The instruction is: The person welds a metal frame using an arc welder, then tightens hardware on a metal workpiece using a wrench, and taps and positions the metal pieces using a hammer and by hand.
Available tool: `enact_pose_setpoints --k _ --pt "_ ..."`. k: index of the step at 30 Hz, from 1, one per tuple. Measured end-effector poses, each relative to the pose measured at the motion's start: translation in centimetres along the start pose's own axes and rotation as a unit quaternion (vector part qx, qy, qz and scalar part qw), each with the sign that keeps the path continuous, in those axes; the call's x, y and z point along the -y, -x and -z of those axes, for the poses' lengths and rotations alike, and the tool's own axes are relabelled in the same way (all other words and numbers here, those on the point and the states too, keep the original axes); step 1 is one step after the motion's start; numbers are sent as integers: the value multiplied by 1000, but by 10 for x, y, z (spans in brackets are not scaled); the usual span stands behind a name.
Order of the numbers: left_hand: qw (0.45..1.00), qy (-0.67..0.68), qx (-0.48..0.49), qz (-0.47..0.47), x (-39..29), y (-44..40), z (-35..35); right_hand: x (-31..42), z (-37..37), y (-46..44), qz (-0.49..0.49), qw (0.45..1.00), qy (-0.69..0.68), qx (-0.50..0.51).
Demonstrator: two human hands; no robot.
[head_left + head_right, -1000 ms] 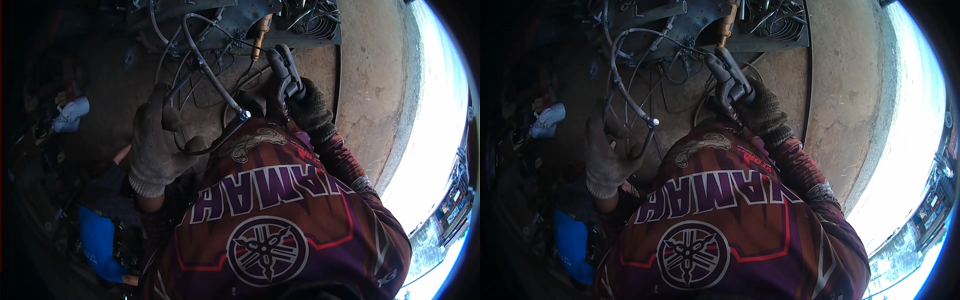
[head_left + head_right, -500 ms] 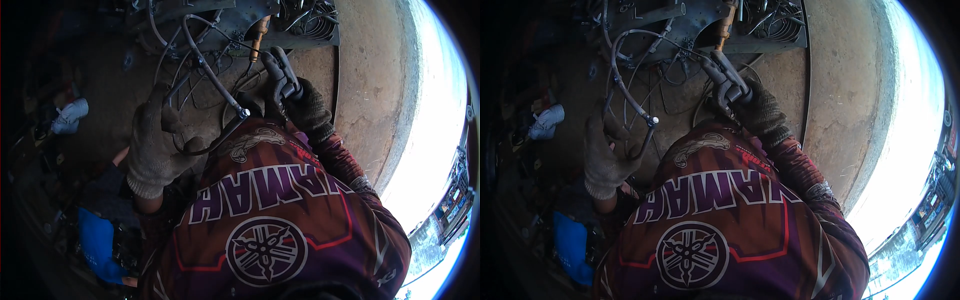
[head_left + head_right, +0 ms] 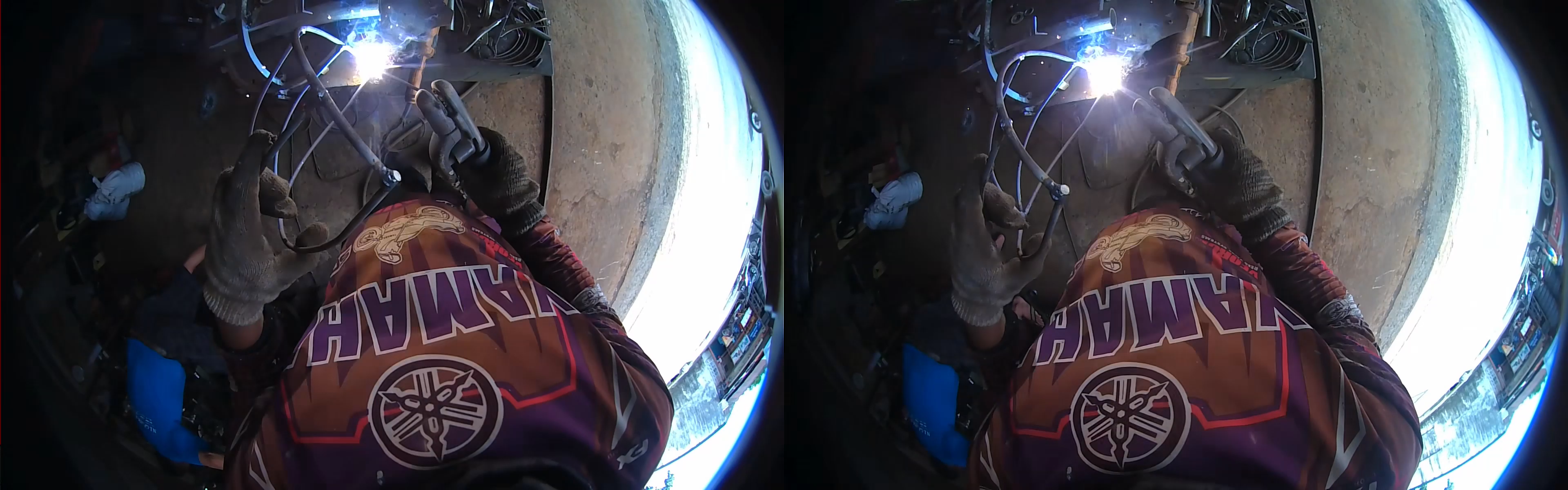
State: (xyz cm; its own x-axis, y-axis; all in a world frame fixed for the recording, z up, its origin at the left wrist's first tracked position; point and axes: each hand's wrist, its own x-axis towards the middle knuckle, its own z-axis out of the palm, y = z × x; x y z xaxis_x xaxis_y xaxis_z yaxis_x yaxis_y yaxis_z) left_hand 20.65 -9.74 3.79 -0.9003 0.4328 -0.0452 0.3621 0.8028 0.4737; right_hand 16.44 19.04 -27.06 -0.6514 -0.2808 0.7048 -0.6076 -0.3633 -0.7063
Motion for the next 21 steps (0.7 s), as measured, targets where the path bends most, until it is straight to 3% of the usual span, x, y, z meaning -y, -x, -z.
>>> enact_pose_setpoints --k 3,7,10,13,19,21 --pt "998 49 -15 -33 7 1 -2 9 -1 -1 -33 999 -6 -11" --pt "998 44 30 41 6 2 2 30 -7 -5 -108 993 -11 -38" --pt "999 11 -13 -46 12 1 1 51 -11 -7 -164 985 -1 -56" --pt "998 16 -8 -62 14 3 4 66 -15 -6 -210 975 4 -66" --pt "997 49 34 44 17 15 2 33 -22 -5 -92 990 -89 -52" --pt "999 23 20 18 18 17 2 18 -23 -5 -44 990 -124 -40"
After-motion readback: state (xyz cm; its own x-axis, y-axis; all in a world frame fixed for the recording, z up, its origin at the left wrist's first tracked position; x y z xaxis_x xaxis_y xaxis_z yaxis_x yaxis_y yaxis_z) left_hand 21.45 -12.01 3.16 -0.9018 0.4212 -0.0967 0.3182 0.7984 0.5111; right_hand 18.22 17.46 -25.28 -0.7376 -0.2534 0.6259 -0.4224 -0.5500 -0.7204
